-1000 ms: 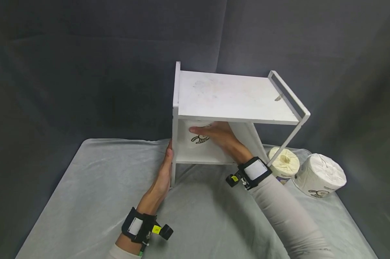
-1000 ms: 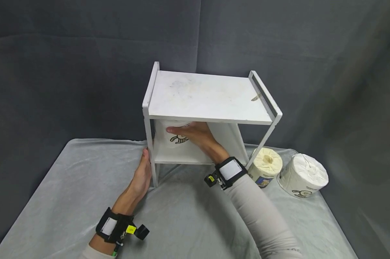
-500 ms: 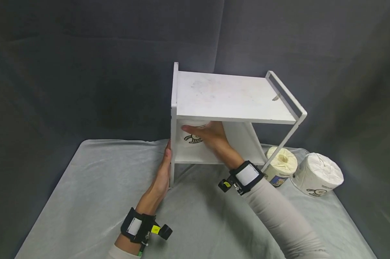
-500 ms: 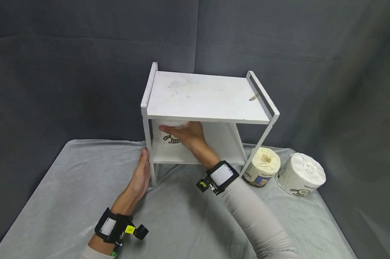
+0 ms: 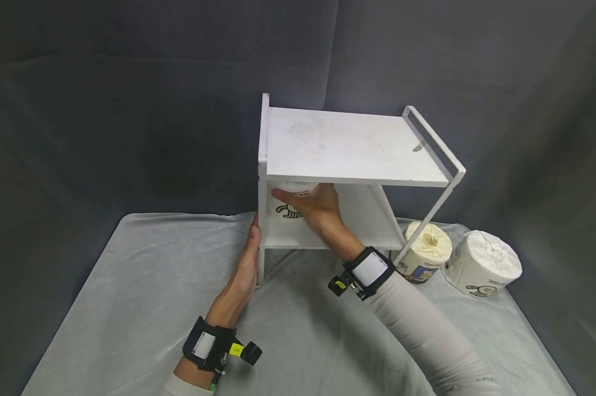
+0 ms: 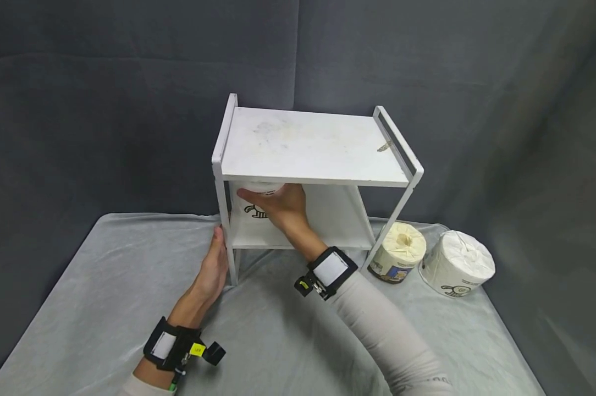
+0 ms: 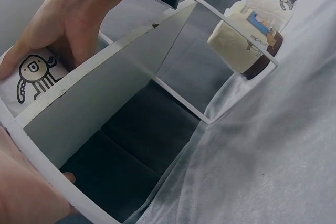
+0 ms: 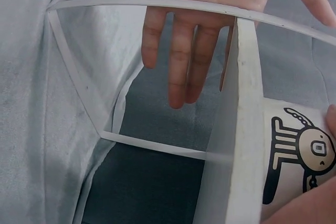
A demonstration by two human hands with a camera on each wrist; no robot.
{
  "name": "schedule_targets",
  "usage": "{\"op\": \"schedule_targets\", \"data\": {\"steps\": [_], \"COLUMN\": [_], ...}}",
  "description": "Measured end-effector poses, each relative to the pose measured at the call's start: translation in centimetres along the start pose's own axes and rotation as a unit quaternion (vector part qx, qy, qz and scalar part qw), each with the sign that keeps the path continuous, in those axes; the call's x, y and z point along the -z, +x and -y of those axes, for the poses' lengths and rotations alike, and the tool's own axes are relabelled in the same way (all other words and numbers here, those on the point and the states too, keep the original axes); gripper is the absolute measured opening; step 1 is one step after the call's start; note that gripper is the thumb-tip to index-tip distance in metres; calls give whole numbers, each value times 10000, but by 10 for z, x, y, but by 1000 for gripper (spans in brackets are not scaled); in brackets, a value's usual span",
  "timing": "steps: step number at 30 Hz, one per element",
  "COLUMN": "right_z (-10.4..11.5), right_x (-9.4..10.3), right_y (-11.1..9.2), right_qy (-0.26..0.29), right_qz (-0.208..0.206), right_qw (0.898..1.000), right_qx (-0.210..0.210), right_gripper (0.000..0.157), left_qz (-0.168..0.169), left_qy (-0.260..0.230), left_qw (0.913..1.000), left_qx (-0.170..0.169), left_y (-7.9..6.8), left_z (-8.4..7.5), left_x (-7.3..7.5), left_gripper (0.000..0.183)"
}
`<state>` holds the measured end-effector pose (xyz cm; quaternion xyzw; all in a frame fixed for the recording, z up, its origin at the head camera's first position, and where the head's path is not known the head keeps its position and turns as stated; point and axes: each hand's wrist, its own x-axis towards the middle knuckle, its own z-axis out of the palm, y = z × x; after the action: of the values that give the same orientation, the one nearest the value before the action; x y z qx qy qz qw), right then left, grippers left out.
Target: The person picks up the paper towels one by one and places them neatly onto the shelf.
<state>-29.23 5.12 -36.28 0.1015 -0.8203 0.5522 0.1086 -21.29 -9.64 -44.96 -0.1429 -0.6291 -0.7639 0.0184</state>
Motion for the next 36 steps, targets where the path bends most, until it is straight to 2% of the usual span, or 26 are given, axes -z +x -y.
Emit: {"op": "schedule_targets", "data": {"steps": [13, 18, 22, 26, 29, 36], "right_z": [-2, 0, 12, 31, 36, 4], "right_x": [-1, 3, 13, 24, 31, 41], "right_y": [-1, -2, -9, -22, -28, -29], "right_qy": [-54, 20, 129, -2, -141, -605], "right_qz": [9, 159, 326, 440, 570, 626], "right_qw": [9998, 9995, 9981, 9968, 9957, 9940], "right_qx": [179, 261, 505, 671, 723, 660], "right_gripper": [104, 93, 82, 84, 86, 105], "left_qz": [-30, -11, -28, -26, -4, -19], "left_qy": [-30, -22, -48, -22, -20, -7], "left_qw": [10000, 10000, 10000, 10000, 10000, 10000], "left_qx": [-34, 9, 8, -33, -76, 36], "left_y": [1, 0, 1, 2, 2, 1], "left_z": [1, 1, 1, 1, 1, 0], "left_x": [1, 0, 1, 1, 1, 0], "left_gripper": [77, 77, 77, 79, 80, 79]}}
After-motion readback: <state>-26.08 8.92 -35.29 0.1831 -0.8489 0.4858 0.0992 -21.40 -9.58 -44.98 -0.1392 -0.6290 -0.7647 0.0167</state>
